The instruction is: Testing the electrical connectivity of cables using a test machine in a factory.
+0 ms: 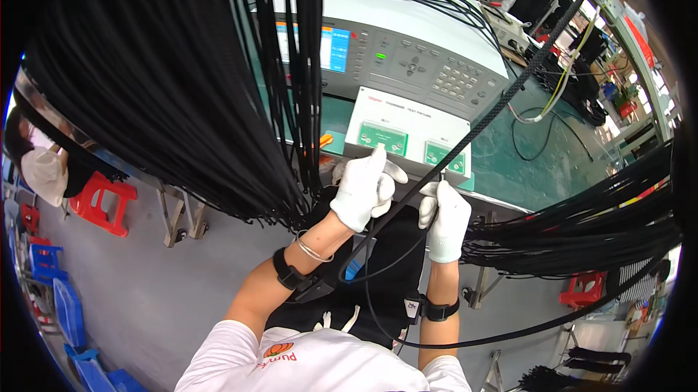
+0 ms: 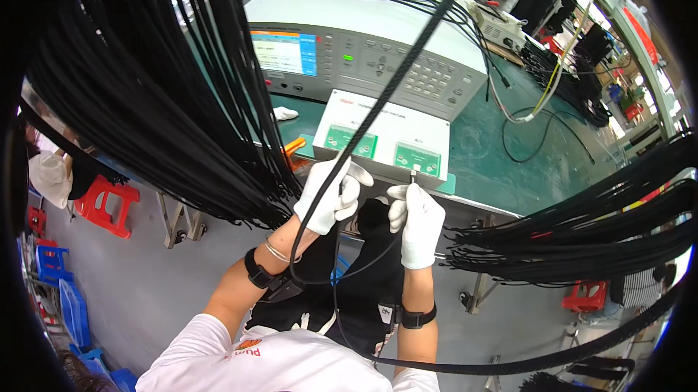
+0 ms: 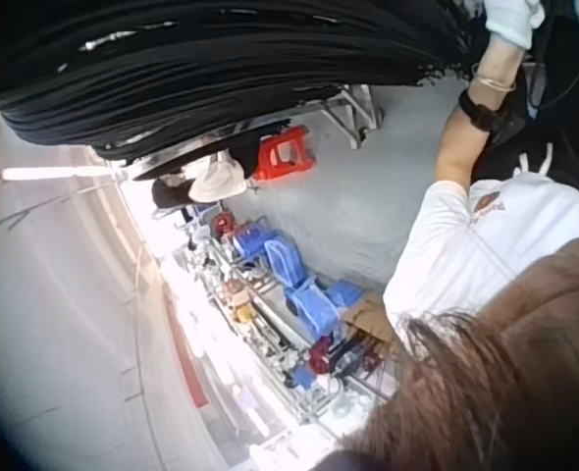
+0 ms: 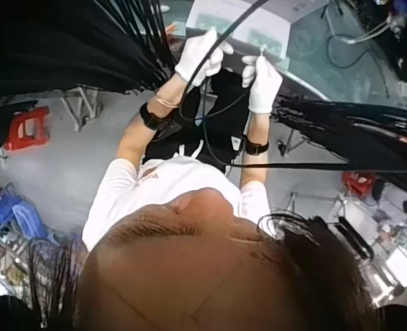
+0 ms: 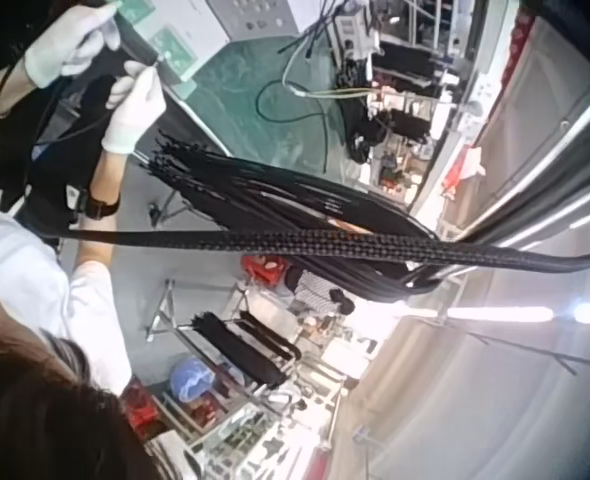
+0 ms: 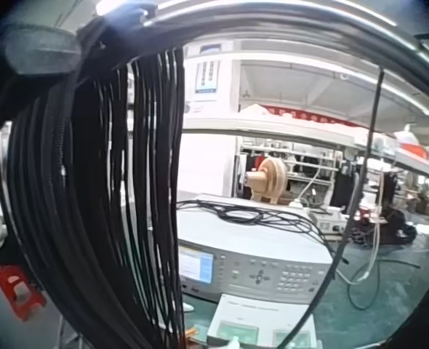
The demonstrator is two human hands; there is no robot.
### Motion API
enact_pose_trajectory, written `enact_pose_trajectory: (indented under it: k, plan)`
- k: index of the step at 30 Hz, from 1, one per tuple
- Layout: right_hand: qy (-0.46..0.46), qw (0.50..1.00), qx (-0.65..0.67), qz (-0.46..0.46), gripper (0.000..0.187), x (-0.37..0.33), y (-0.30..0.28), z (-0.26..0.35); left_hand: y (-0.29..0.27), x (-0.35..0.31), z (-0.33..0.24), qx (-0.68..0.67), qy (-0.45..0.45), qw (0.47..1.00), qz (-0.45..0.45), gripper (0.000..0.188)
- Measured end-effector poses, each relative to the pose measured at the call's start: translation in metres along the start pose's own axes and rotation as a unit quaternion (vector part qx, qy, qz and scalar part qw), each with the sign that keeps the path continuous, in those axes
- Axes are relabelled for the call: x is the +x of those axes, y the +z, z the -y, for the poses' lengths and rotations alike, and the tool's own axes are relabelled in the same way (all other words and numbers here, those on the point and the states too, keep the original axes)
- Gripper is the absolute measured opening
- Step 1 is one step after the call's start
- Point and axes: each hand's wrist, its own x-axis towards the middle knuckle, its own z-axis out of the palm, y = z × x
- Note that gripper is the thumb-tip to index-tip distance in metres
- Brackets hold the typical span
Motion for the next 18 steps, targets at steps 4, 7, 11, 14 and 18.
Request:
enact_pose_trajectory:
  k: [4, 7, 11, 14, 18]
  plan:
    - [-0.001, 1.0, 0.018, -0.011, 0.041, 0.0, 0.001, -0.001, 0.004, -0.001, -0.002, 0.034, 0.007, 0.999, -0.011, 0.059]
    - [0.005, 0.999, 0.027, -0.03, 0.042, 0.0, 0.004, -0.001, 0.002, -0.002, -0.003, 0.039, -0.003, 0.999, -0.013, 0.06]
    - [0.001, 0.996, 0.083, -0.036, 0.041, -0.002, 0.01, -0.004, -0.005, 0.001, -0.003, 0.043, -0.014, 0.999, 0.001, 0.06]
    - [-0.011, 0.993, 0.105, -0.052, 0.042, -0.004, 0.015, -0.01, -0.013, 0.003, 0.003, -0.012, -0.013, 0.999, 0.039, 0.058]
    - [-0.003, 0.992, 0.102, -0.073, 0.041, 0.002, 0.021, -0.005, -0.031, -0.02, 0.015, 0.183, 0.096, 0.978, -0.014, 0.045]
